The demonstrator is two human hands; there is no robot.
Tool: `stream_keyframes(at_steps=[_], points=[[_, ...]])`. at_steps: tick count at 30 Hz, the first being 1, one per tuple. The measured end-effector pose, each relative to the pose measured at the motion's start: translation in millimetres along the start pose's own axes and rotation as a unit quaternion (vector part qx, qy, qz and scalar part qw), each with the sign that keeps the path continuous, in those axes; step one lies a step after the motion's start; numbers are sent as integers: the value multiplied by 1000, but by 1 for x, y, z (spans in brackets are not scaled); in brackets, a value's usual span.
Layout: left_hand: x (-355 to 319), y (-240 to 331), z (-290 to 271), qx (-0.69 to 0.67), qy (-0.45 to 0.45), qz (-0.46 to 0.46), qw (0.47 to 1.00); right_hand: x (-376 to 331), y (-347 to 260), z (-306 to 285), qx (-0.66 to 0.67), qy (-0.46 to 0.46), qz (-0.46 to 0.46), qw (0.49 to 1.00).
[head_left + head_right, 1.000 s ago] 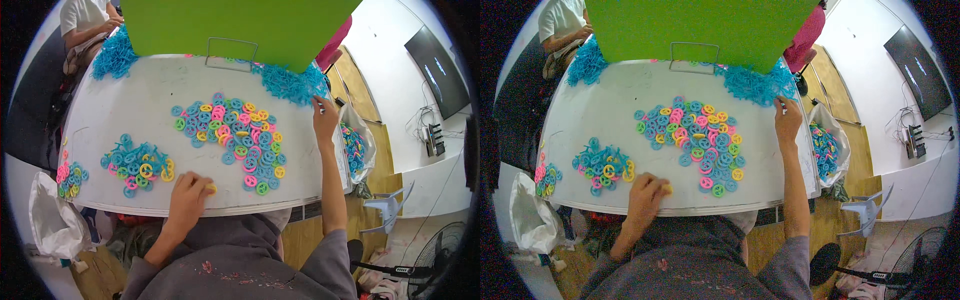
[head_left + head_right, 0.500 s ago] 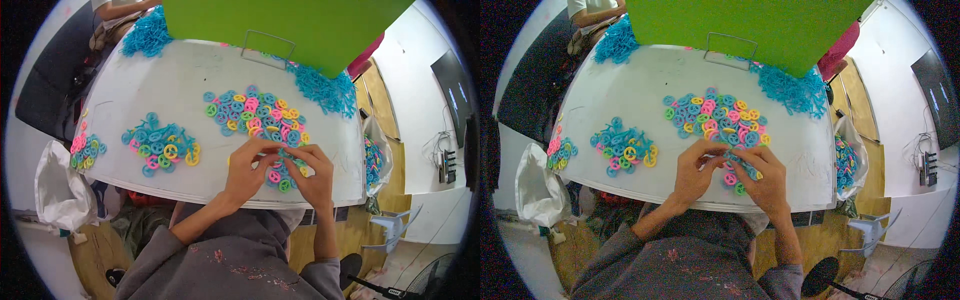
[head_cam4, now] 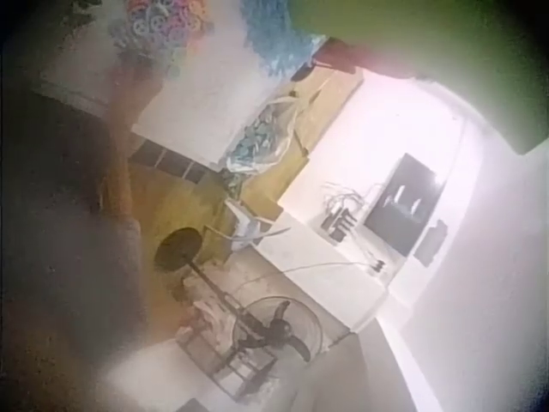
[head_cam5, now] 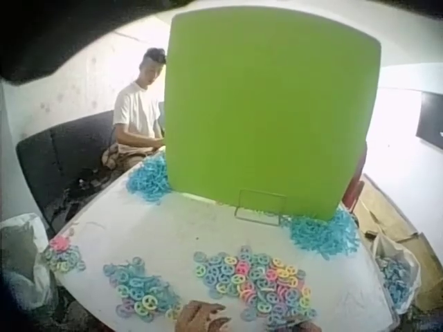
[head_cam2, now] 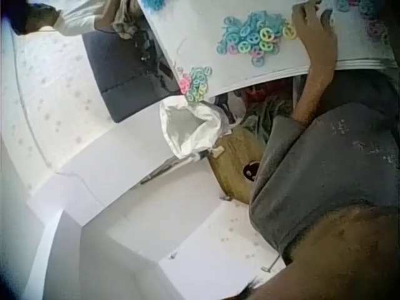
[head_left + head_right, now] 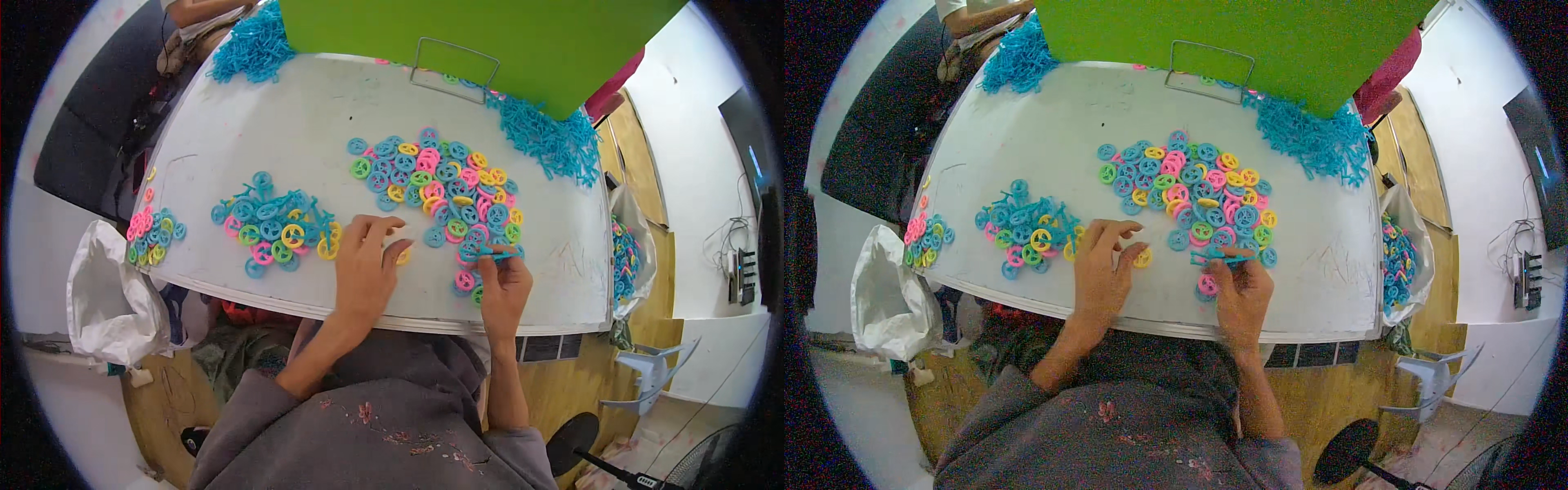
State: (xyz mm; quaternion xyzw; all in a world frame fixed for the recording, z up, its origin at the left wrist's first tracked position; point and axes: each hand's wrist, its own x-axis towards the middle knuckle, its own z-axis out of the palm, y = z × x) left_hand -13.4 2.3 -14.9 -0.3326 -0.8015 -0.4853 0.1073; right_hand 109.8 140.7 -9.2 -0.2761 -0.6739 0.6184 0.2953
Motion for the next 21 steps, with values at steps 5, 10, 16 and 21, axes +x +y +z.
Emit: stream_keyframes(at_steps=[5, 10, 16, 21], points=[[-7, -18, 4, 53, -67, 6, 996, -1, 7, 11, -7, -16, 26, 1000], [3, 10, -7, -182, -113, -212, 953, -2, 9, 8, -72, -73, -48, 994], [-4, 8, -1, -382, -198, -260, 865, -4, 2, 10, -35, -105, -40, 993], [-5, 10, 2, -424, -172, -260, 851, -4, 9, 9, -70, -125, -50, 988]])
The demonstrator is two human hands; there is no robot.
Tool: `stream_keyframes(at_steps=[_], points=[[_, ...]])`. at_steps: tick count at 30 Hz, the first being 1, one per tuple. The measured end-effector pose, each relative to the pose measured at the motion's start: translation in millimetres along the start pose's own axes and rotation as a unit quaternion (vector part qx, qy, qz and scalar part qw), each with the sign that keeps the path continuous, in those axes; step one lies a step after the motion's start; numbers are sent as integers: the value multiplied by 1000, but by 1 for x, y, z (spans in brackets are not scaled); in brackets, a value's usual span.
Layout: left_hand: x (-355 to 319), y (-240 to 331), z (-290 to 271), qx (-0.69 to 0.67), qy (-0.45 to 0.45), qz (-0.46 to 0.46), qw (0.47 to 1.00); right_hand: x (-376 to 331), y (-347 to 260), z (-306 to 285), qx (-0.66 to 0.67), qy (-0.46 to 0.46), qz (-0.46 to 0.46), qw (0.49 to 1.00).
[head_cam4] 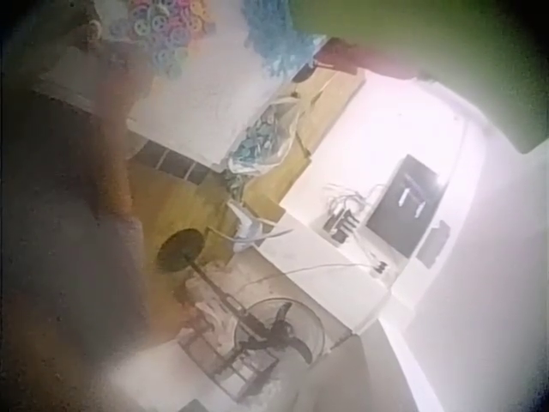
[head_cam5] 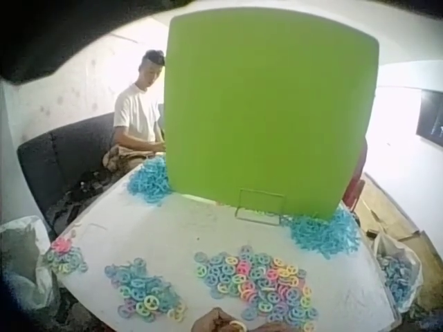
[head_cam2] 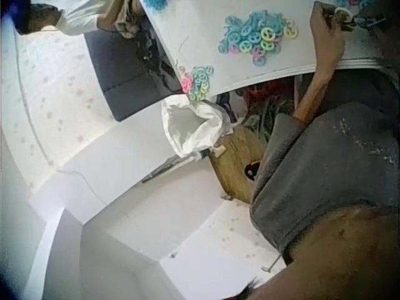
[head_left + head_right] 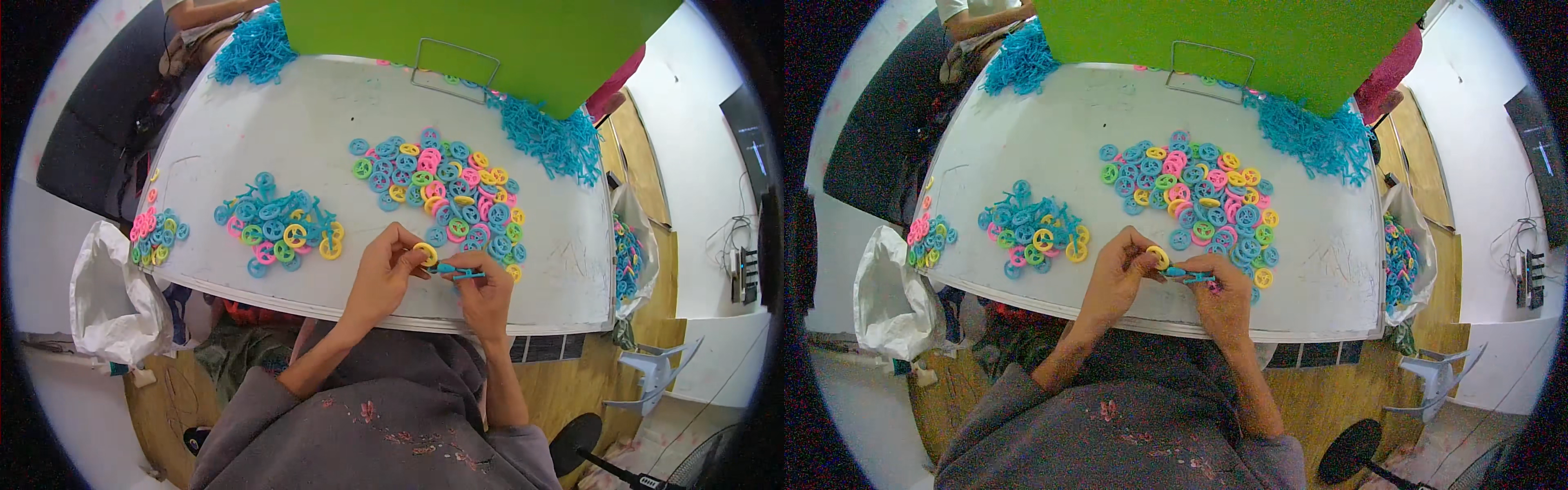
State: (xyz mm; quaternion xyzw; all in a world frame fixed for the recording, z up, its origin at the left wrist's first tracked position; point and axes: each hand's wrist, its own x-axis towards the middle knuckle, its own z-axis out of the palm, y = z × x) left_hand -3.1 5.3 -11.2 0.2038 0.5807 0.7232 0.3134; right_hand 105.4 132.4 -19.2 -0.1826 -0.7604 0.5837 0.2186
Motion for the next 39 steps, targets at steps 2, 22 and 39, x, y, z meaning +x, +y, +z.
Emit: stream_keyframes(at_steps=[2, 22, 39], points=[[0, 0, 4, 21, 16, 13, 1000, 0, 1, 0, -2, 1, -8, 1000], [-5, 4, 20, 121, 81, 162, 976, 4, -16, 8, 141, 95, 125, 978], [-5, 0, 14, 125, 61, 163, 977, 2, -11, 6, 16, 127, 21, 992]])
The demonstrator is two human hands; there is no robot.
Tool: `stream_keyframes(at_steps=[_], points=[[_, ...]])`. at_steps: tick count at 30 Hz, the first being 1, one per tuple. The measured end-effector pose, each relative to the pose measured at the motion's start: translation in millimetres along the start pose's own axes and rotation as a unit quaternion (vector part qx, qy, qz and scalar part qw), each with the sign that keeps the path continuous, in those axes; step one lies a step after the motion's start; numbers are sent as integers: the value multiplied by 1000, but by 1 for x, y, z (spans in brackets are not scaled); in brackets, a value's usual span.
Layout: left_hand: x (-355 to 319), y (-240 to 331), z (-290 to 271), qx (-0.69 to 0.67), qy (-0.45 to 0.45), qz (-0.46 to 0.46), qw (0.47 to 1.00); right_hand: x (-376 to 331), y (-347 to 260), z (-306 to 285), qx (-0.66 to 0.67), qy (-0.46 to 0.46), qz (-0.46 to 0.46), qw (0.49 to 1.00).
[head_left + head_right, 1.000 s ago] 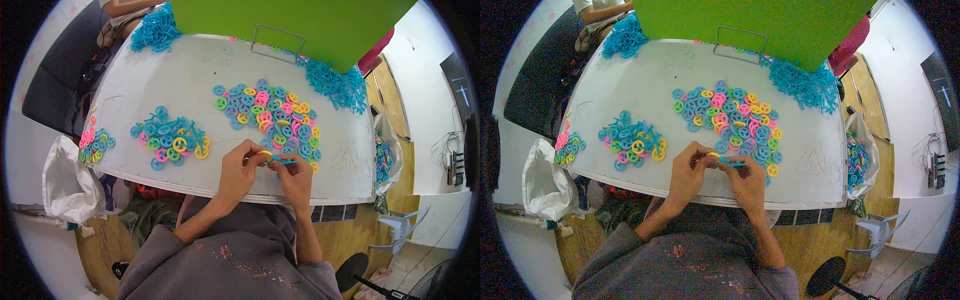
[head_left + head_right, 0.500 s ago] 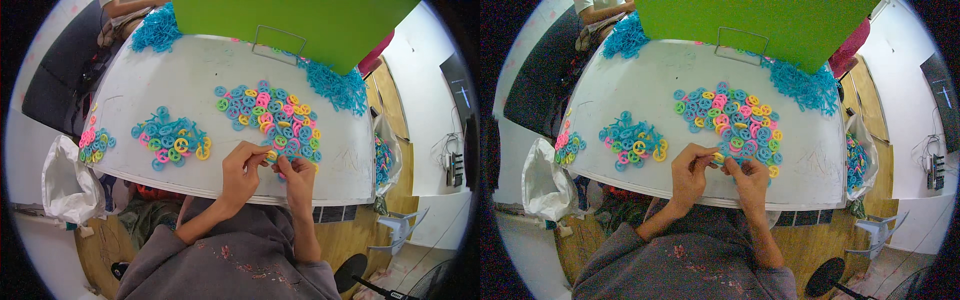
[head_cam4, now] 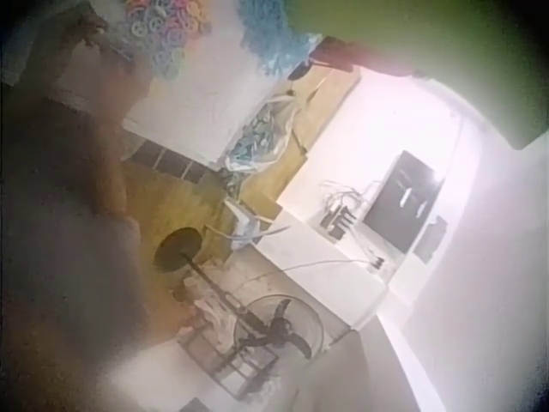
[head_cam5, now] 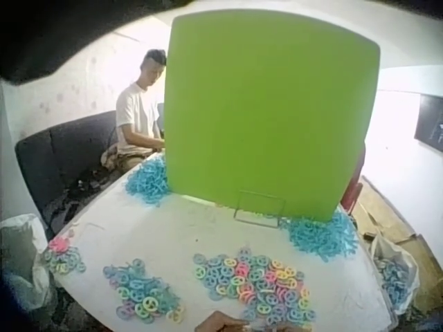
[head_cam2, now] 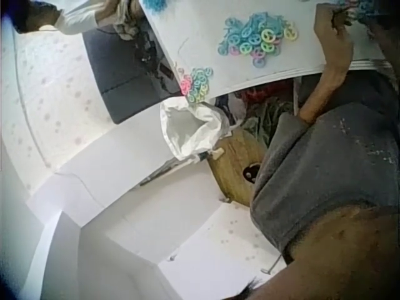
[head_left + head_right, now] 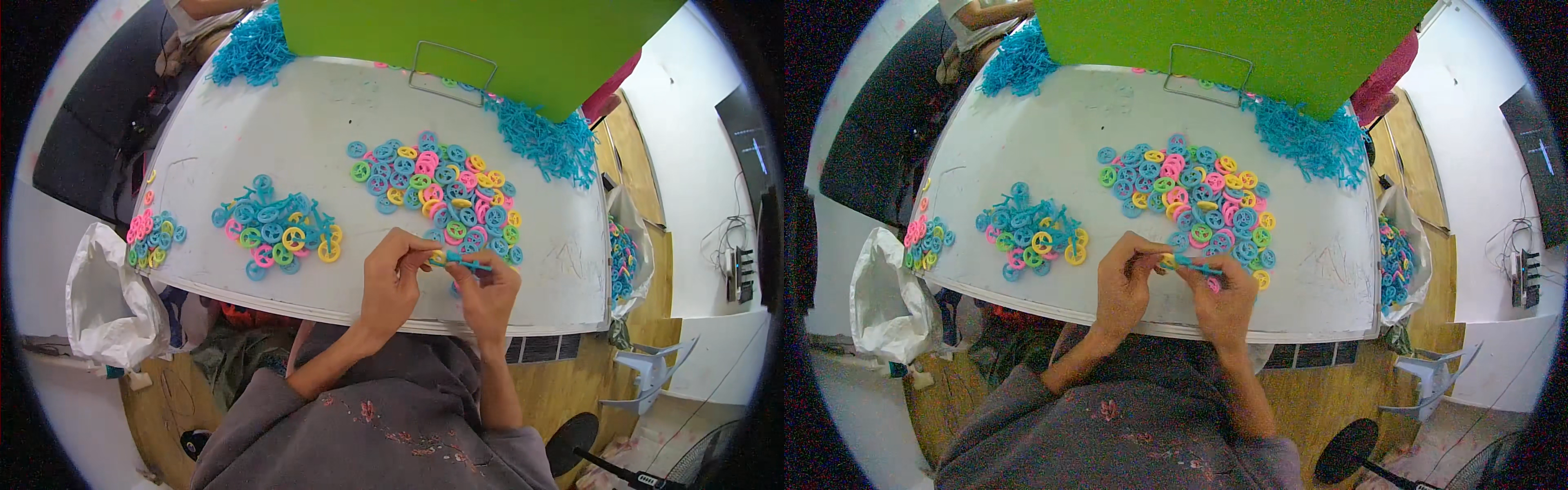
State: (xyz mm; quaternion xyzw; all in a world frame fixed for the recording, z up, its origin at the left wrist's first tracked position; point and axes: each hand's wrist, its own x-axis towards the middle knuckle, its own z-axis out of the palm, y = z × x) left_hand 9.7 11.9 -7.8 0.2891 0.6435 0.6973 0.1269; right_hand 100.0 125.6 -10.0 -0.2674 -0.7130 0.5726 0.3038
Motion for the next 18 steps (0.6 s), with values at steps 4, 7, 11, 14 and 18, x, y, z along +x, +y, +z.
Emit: stream_keyframes(at_steps=[4, 7, 11, 14, 18], points=[[-1, 14, 12, -98, 18, -49, 994, 2, -12, -6, 6, -33, 52, 998], [-3, 5, 12, 111, 51, 90, 988, 0, -3, 5, 103, 1, 58, 993], [-6, -3, 19, 165, 12, 192, 967, -2, -13, 13, 171, -13, 29, 985], [5, -4, 10, 200, -1, 160, 966, 6, -15, 9, 183, 56, 35, 981], [44, -6, -21, 405, 39, 116, 906, 8, -16, 1, 185, 51, 46, 980]])
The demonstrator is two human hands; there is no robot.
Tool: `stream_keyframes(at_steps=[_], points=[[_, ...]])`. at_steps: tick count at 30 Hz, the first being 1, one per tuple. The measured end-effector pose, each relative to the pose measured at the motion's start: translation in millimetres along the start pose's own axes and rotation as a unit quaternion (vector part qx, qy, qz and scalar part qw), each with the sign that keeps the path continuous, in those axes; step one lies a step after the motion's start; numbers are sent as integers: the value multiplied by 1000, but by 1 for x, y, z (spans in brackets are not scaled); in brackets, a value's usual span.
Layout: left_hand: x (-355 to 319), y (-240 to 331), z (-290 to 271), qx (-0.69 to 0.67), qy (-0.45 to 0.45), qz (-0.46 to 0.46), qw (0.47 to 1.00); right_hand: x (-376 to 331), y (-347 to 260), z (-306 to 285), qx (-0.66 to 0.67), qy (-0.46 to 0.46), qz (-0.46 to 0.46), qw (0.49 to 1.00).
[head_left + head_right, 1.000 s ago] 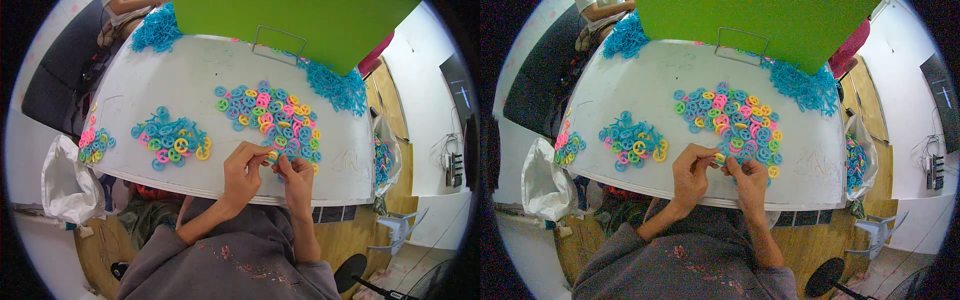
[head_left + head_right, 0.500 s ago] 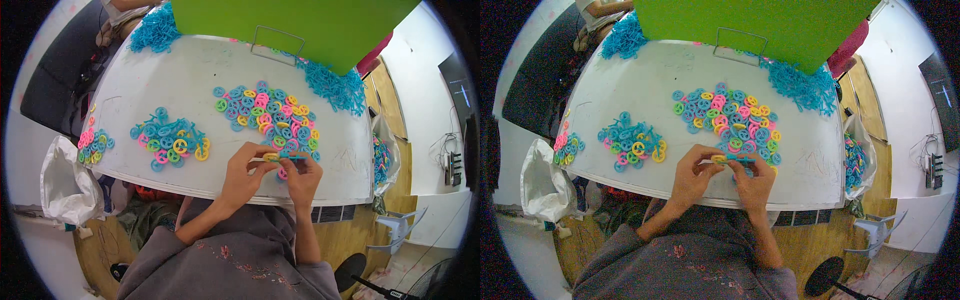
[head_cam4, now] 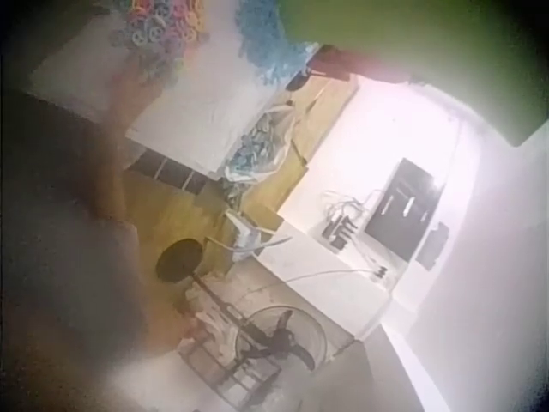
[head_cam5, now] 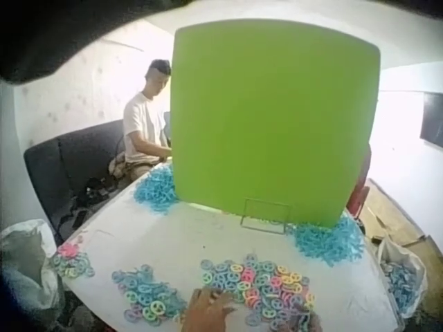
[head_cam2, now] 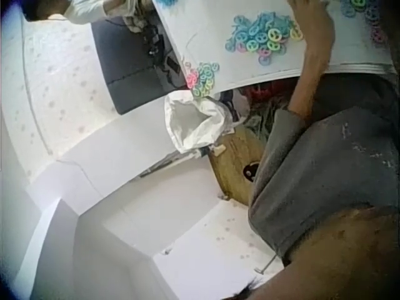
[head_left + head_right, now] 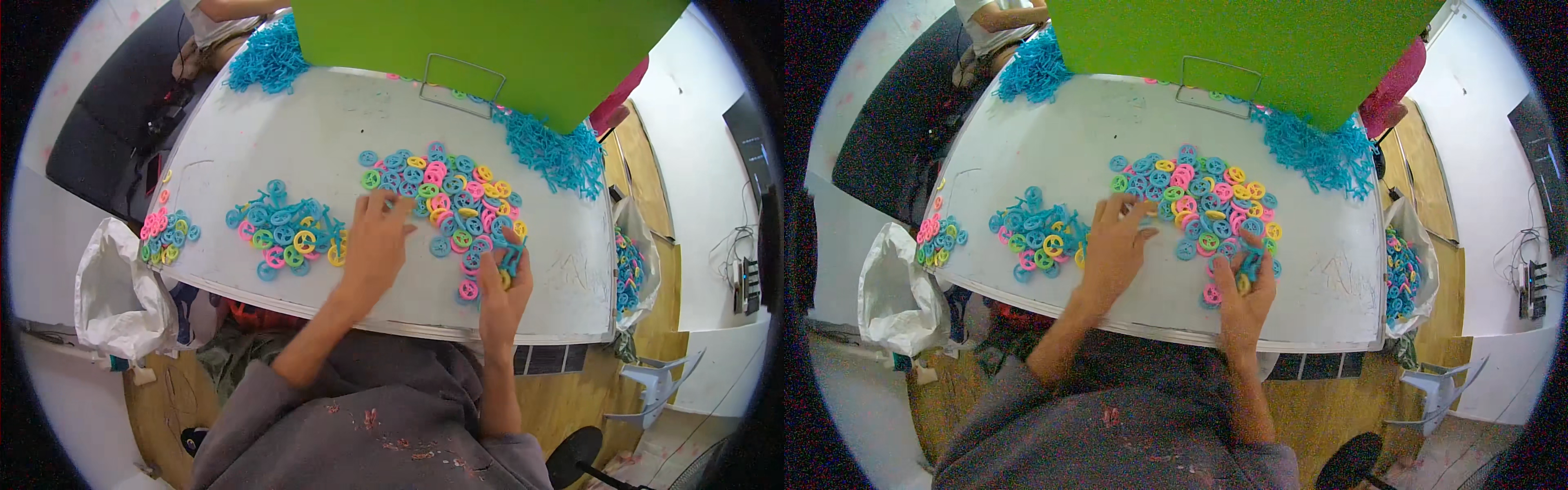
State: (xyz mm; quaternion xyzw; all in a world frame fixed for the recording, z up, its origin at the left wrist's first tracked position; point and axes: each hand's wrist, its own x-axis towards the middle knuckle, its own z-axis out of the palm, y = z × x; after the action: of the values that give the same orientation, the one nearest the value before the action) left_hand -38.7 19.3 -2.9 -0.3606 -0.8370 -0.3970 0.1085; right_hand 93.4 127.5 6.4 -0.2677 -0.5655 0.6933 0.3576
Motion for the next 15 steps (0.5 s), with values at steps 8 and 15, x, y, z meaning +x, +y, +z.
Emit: stream_keyframes(at_steps=[8, 15], points=[[13, -22, 17, 42, -25, 54, 997, 1, 11, -16, -34, -54, 26, 998], [13, -3, 5, -99, 66, -39, 992, 6, 8, -17, -98, -44, 13, 994]])
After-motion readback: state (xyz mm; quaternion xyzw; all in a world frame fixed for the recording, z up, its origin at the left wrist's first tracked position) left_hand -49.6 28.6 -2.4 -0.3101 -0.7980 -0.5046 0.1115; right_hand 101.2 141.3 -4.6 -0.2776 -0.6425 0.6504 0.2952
